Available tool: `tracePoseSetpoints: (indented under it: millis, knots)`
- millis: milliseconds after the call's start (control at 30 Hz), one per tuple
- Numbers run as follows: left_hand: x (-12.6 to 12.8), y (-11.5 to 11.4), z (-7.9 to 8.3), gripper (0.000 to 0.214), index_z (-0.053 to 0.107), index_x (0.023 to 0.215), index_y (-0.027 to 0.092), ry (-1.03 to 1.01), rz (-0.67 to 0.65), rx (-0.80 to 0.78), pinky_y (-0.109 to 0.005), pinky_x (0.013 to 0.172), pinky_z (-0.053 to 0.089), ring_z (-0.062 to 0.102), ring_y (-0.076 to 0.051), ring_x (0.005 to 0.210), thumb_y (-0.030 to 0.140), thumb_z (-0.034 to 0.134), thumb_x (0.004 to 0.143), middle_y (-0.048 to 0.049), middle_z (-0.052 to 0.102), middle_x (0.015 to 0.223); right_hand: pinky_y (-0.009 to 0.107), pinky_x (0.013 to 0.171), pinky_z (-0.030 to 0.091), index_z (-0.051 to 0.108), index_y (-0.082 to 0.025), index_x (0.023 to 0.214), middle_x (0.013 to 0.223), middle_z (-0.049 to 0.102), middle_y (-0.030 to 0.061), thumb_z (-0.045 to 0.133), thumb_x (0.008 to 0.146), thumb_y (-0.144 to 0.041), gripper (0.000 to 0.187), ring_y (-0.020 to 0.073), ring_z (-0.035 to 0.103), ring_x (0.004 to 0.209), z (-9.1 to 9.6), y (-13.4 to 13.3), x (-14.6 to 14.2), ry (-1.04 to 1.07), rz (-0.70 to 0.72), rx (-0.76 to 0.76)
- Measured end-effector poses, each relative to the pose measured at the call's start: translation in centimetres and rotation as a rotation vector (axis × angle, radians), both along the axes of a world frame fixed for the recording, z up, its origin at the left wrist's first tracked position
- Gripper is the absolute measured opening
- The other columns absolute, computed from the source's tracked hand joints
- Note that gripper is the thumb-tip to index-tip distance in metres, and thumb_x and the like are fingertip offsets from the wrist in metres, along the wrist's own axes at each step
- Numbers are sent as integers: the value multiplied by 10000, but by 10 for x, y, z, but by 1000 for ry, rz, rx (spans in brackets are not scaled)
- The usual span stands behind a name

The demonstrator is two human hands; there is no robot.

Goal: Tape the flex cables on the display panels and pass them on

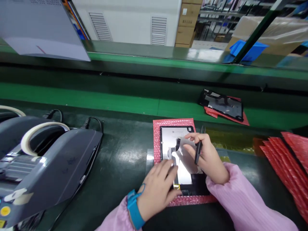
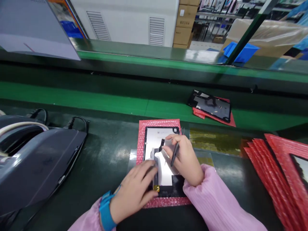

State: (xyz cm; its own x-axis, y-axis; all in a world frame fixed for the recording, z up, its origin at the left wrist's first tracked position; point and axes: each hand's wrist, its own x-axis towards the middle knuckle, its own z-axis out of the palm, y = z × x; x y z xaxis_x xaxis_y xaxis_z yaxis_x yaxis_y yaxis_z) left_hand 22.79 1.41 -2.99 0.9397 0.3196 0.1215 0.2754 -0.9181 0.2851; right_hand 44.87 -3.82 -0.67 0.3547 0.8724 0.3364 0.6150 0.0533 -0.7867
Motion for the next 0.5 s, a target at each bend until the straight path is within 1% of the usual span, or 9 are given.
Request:
tracePoseSetpoints:
  millis: [67,133,233,300,400,467,500]
  knots:
    - [7,13,2,499,538,1385,124,33,45,60,-412,1032,463,558,-293,1265,410,582,978,-162,599,1423,464,893,464,393,-284,944,1114,677,96,598,961,-365,222,275,635,1006,-6,-5,17,-53,-53,-32]
    - [13,22,3,419,578,1331,118,58,42,143,-396,1006,471,570,-289,1240,356,572,986,-149,609,1424,439,876,490,386,-281,940,1099,689,105,577,965,-375,215,267,655,999,-13,-5,44,-140,-131,-68]
    - [18,27,1,336,622,1247,130,62,27,256,-398,970,478,577,-297,1224,311,593,966,-149,595,1446,402,847,512,370,-275,931,1106,702,125,548,951,-315,184,263,683,981,-19,0,98,-385,-299,-197]
    - [19,27,0,301,632,1219,143,53,38,303,-413,955,475,578,-308,1214,278,592,952,-154,574,1470,415,826,499,384,-268,914,1082,712,137,556,891,-212,182,294,689,967,-18,5,136,-512,-383,-294]
    - [19,26,-1,264,646,1176,170,43,52,308,-432,954,462,567,-320,1212,237,583,929,-143,540,1507,416,802,465,440,-256,891,1040,724,134,557,797,-102,215,334,679,1001,-12,17,181,-604,-394,-385]
    - [20,24,0,278,641,1179,167,57,54,289,-443,968,450,550,-326,1228,224,586,912,-150,522,1519,384,776,451,477,-251,891,1037,731,124,575,785,-98,210,327,680,1008,-9,28,198,-654,-368,-434]
    - [21,24,2,293,635,1190,161,68,57,277,-450,976,445,544,-328,1233,218,587,907,-157,519,1519,368,757,445,495,-248,895,1022,736,119,587,789,-104,201,318,687,977,-8,35,203,-675,-353,-456]
